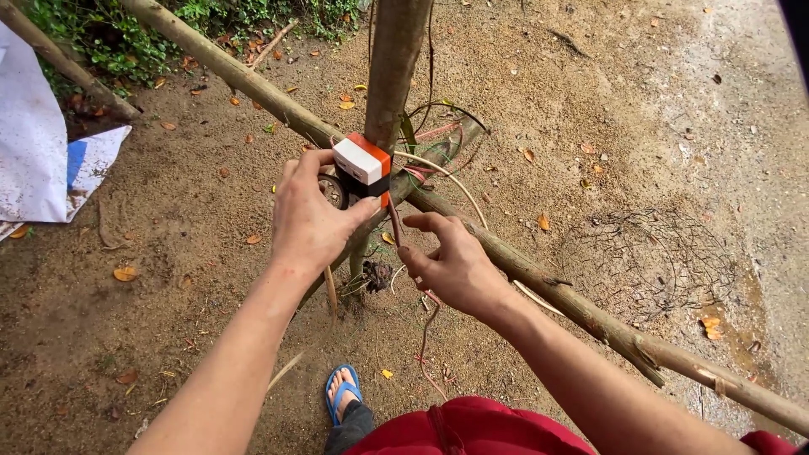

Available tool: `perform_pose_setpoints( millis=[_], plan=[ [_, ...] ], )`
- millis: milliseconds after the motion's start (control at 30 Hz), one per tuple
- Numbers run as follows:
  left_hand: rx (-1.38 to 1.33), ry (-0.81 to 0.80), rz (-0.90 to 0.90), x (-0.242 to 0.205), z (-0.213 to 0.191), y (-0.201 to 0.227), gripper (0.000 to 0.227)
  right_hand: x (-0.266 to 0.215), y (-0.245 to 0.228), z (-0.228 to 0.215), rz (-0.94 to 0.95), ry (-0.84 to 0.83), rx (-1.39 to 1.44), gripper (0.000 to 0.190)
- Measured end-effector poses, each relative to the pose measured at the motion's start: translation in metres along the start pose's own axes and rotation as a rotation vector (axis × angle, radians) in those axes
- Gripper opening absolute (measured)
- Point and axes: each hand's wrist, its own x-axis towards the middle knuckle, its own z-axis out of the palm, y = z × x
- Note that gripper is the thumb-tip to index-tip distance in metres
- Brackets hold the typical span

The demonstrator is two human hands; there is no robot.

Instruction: Securing a small electrical box to a wooden support structure using electrical tape and cutting the tape with scissors.

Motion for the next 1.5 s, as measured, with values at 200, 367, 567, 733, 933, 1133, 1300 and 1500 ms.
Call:
perform_pose_setpoints(
  millis=[200, 367, 567, 733, 933, 1133, 1300, 1500],
  plan=[
    [0.042, 0.049, 0.042, 0.009, 0.009, -0.01, 0.07, -0.012, 0.005, -0.003, 0.059, -0.018, 0.03, 0.052],
    [0.062, 0.047, 0.004, 0.016, 0.013, -0.015, 0.07, -0.018, 0.013, -0.005, 0.097, -0.008, 0.025, 0.049],
    [0.055, 0.019, 0.005, 0.016, 0.01, -0.014, 0.069, -0.02, 0.019, -0.001, 0.109, -0.026, -0.014, 0.047],
    [0.047, 0.002, 0.014, 0.014, 0.005, -0.01, 0.07, -0.019, 0.016, 0.001, 0.101, -0.03, -0.014, 0.047],
    [-0.046, -0.172, -0.063, 0.008, -0.028, 0.011, 0.073, -0.014, 0.004, -0.003, 0.094, -0.016, -0.035, 0.052],
    [-0.003, -0.146, -0.039, 0.016, -0.042, 0.002, 0.061, 0.012, -0.028, -0.004, -0.049, 0.053, 0.048, 0.075],
    [0.021, -0.132, 0.023, 0.026, -0.039, -0.008, 0.056, 0.044, -0.042, -0.003, -0.193, 0.165, -0.062, 0.094],
    [0.03, -0.164, 0.097, 0.037, -0.043, -0.013, 0.052, 0.054, -0.061, 0.015, -0.186, 0.208, -0.116, 0.106]
  ],
)
